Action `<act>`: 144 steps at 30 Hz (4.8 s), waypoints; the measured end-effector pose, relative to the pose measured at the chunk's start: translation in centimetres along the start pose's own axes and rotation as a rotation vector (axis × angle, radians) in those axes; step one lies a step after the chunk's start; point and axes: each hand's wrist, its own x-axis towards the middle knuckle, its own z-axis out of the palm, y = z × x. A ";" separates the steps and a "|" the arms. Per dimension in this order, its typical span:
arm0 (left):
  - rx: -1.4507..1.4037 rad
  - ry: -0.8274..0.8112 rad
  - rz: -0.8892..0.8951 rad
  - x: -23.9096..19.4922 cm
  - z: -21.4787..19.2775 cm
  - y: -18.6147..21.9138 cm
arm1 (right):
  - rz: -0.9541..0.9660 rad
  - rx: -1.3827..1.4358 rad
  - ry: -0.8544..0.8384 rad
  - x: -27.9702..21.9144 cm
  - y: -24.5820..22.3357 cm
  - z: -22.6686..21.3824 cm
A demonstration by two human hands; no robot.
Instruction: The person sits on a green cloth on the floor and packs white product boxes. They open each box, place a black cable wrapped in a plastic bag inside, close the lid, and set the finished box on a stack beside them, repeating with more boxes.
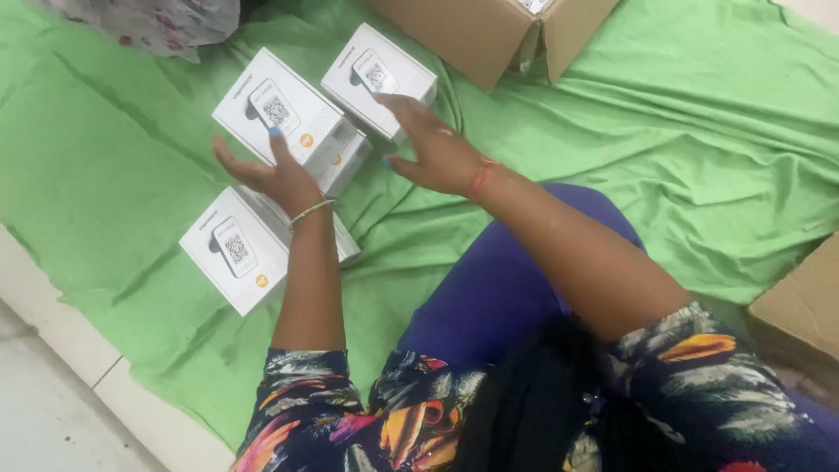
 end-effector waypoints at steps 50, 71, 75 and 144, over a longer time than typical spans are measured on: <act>-0.440 -1.496 0.401 -40.9 23.1 26.8 | 0.808 1.127 1.501 -42.1 17.8 -17.0; 0.035 -1.403 1.096 -41.2 24.1 27.4 | 0.813 1.150 1.694 -42.4 16.4 -17.2; -0.071 -1.328 1.088 -41.0 24.6 27.6 | 0.608 0.924 1.730 -40.8 12.8 -19.0; -0.723 -1.445 0.451 -40.3 26.8 29.9 | 1.179 -0.946 0.424 -34.5 24.7 -14.7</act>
